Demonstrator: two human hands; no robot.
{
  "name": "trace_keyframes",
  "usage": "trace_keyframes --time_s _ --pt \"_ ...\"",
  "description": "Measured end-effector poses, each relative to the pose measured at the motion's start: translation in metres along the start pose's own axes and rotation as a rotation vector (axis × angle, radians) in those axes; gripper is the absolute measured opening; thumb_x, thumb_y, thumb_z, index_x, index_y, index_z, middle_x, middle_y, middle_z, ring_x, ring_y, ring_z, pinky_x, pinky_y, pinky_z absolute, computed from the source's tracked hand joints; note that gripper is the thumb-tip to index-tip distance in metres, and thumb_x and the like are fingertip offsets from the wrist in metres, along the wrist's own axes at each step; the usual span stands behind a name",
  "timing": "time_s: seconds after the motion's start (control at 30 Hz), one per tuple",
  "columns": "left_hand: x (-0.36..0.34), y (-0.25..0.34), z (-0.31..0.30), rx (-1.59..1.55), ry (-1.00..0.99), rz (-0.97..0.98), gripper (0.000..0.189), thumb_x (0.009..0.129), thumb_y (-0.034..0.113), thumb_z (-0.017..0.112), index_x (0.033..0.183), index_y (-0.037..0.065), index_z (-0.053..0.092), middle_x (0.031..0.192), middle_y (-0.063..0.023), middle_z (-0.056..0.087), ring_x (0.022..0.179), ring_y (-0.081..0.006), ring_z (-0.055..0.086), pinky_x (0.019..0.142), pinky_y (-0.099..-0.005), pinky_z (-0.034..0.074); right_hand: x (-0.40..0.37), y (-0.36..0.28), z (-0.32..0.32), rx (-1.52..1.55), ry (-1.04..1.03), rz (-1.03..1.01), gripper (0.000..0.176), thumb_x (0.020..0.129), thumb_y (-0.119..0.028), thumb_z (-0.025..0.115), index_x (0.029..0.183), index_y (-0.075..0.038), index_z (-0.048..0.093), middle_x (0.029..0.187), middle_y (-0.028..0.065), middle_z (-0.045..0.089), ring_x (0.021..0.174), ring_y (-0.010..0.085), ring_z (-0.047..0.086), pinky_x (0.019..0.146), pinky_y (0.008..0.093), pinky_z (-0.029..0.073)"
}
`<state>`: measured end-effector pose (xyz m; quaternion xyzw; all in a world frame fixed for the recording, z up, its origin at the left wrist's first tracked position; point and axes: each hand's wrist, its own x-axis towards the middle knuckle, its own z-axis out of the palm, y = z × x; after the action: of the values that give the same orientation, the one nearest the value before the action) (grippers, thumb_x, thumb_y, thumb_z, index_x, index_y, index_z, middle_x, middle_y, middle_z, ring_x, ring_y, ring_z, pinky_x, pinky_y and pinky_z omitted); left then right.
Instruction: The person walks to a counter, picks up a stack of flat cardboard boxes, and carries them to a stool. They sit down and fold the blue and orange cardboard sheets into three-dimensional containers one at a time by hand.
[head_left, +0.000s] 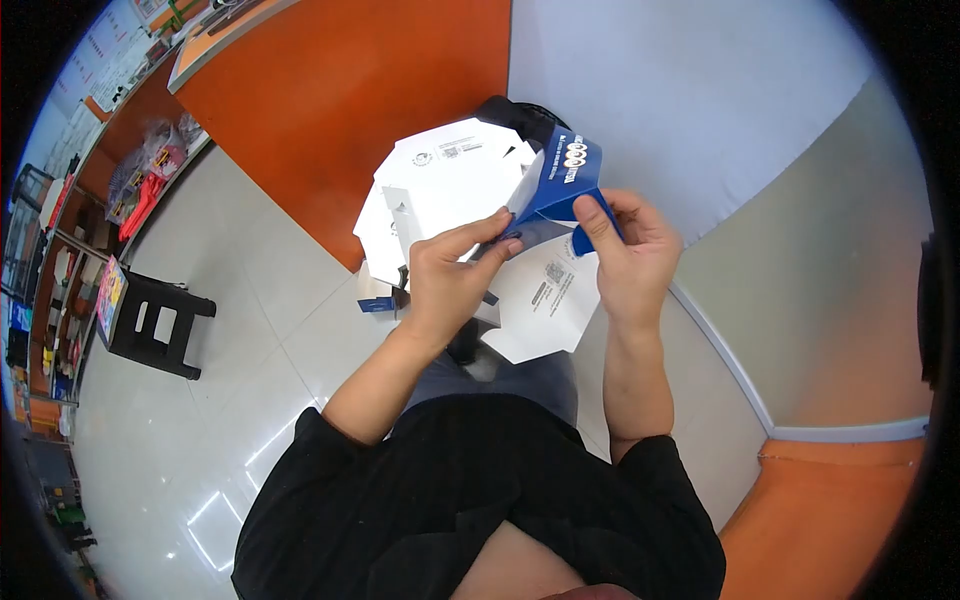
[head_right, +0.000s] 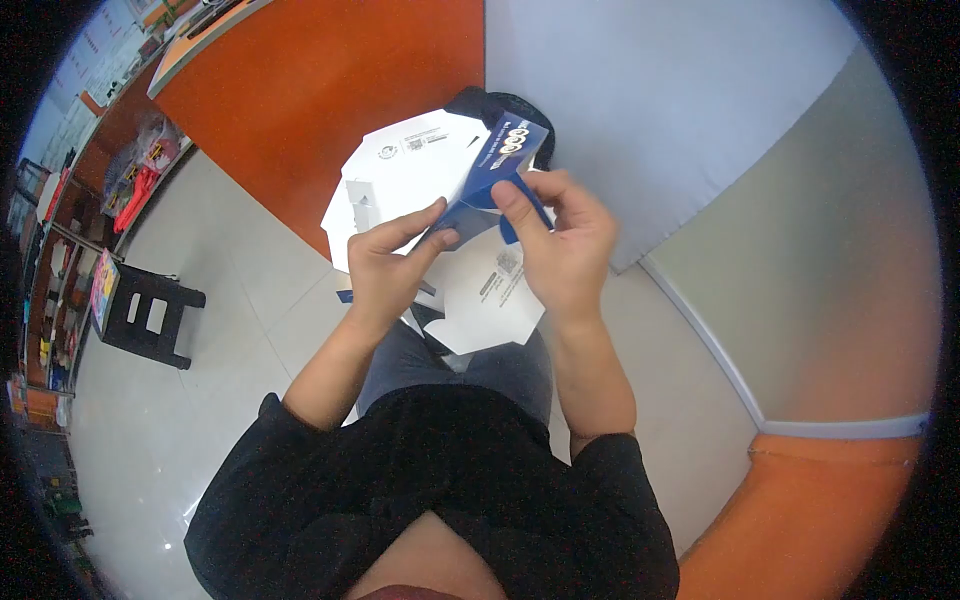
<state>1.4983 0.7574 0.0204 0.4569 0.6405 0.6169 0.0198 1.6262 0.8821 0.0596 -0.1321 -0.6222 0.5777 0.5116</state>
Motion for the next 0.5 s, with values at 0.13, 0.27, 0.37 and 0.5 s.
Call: trace_keyframes --time_s 0.13,0.27,0.37,0.5 --pt "0.0 0.009 -0.001 0.134 0.0 0.066 0.031 0.08 0.0 0.077 0.11 -0.001 0.072 0.096 -0.0139 0.075 0.091 -0.019 0.071 0.084 -0.0274 0.055 0.003 -0.017 -0.004 0.212 -0.067 0.212 0.015 0.085 -0.005 0.077 0.094 0.002 0.068 0.086 0.0054 0.068 0.078 0.0094 0.061 0.071 0.0224 0.049" --pt "0.0 0.001 -0.007 -0.1 0.046 -0.035 0.034 0.079 -0.001 0.078 0.112 -0.003 0.071 0.095 -0.0154 0.074 0.091 -0.0194 0.071 0.082 -0.0285 0.056 -0.017 -0.018 -0.004 -0.059 -0.096 0.066 0.013 0.086 -0.005 0.076 0.09 0.002 0.066 0.091 0.0054 0.067 0.084 0.0093 0.06 0.077 0.023 0.047" --pt "0.001 0.006 -0.011 -0.111 0.043 0.02 0.037 0.077 0.0 0.08 0.113 -0.004 0.07 0.097 -0.0164 0.074 0.092 -0.0194 0.071 0.081 -0.0292 0.057 -0.025 -0.002 -0.004 -0.02 -0.152 0.084 0.019 0.093 -0.009 0.069 0.102 0.001 0.057 0.102 0.0077 0.064 0.09 0.0092 0.059 0.081 0.0227 0.046" --pt "0.006 0.008 -0.009 -0.04 -0.037 0.094 0.043 0.074 0.004 0.083 0.114 -0.004 0.07 0.1 -0.017 0.073 0.092 -0.0189 0.071 0.083 -0.0301 0.056 -0.029 0.011 0.002 0.219 -0.18 0.161 0.021 0.098 -0.011 0.061 0.112 -0.001 0.049 0.102 0.0084 0.063 0.092 0.0096 0.059 0.083 0.0238 0.047"
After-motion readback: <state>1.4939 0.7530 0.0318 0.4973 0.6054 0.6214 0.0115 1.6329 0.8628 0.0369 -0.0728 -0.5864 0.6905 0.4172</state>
